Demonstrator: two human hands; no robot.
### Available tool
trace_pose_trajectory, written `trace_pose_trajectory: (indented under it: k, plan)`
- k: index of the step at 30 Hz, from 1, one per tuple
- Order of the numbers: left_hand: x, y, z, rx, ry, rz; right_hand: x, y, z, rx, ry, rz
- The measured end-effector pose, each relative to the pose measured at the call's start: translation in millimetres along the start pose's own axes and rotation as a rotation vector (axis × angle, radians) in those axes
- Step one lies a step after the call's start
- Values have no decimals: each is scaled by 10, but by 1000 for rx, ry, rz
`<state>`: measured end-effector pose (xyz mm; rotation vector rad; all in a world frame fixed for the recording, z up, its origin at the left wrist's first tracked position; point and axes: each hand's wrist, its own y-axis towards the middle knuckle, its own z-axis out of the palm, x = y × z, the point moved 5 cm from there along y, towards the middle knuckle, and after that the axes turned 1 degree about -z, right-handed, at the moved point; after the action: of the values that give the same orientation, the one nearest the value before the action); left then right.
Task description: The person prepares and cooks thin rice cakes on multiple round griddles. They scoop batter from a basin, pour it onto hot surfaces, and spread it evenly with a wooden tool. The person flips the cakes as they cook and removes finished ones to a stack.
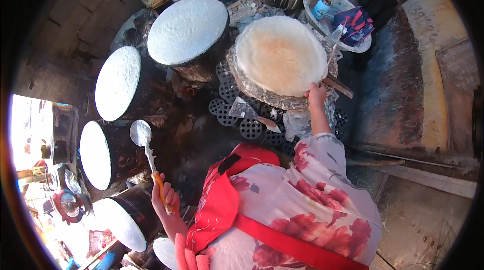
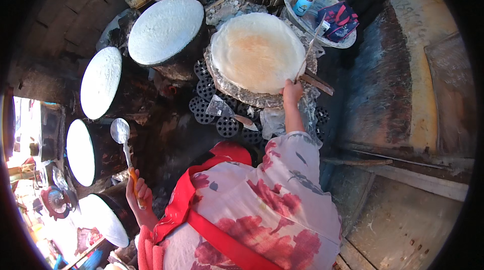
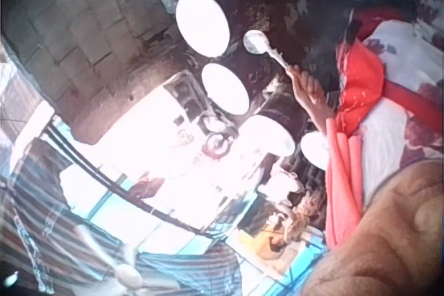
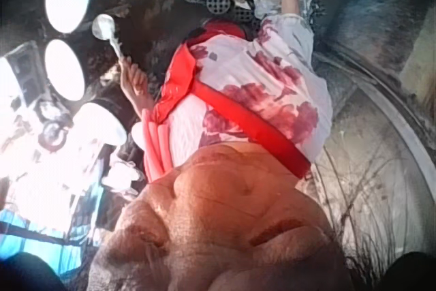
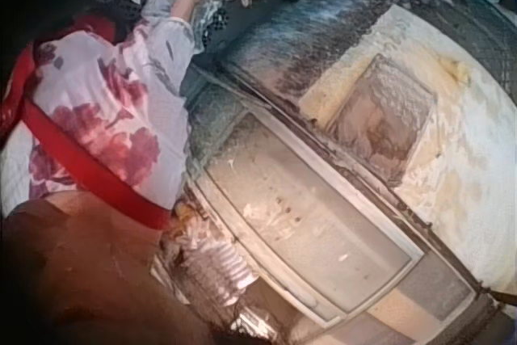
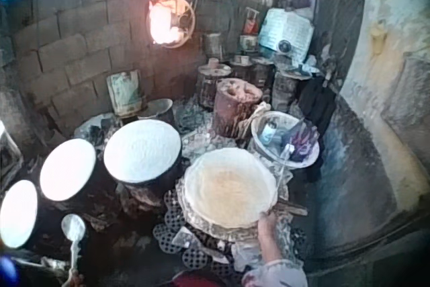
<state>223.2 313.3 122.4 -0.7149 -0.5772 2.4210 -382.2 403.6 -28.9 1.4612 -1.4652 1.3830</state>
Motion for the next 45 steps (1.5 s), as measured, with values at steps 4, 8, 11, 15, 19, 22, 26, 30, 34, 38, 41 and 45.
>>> trace_pose_trajectory:
  k: [4, 8, 11, 15, 19, 22, 26, 30, 34, 38, 41, 45]
  plan:
    - [136, 42, 223, 11, -96, 6, 102, 95, -282, -221, -620, -210]
    - [181, -16, 234, 39, -262, 48, 544, -183, -191, -262, -748, -391]
    - [259, 31, 122, 32, -302, 147, 812, -643, 760, 113, -514, -643]
    - [459, -176, -127, -117, -366, 378, 625, -1952, 2287, 1221, -692, -967]
    - [750, -493, -259, -614, 151, 621, 16, -2866, 2834, 1859, -851, -1341]
    - [1259, -887, -533, -1081, 408, 738, -486, -3121, 3016, 2115, -1133, -1467]
    - [2192, -1289, -461, -965, -247, 1014, -819, -3545, 3017, 2317, -1246, -1662]
    - [3172, -1650, -587, -1050, -670, 1249, -908, -3822, 2948, 2373, -1378, -1901]
    - [4124, -2058, -1246, -1379, -932, 1009, -910, -3927, 2806, 2379, -1457, -1987]
    - [4675, -2560, -2145, -1736, -632, 508, -907, -3963, 2662, 2390, -1467, -2003]
    - [4758, -2857, -2989, -1962, -131, 76, -815, -3953, 2585, 2325, -1454, -2046]
    - [4893, -2973, -3553, -2148, 506, -242, -757, -3972, 2422, 2301, -1454, -2025]
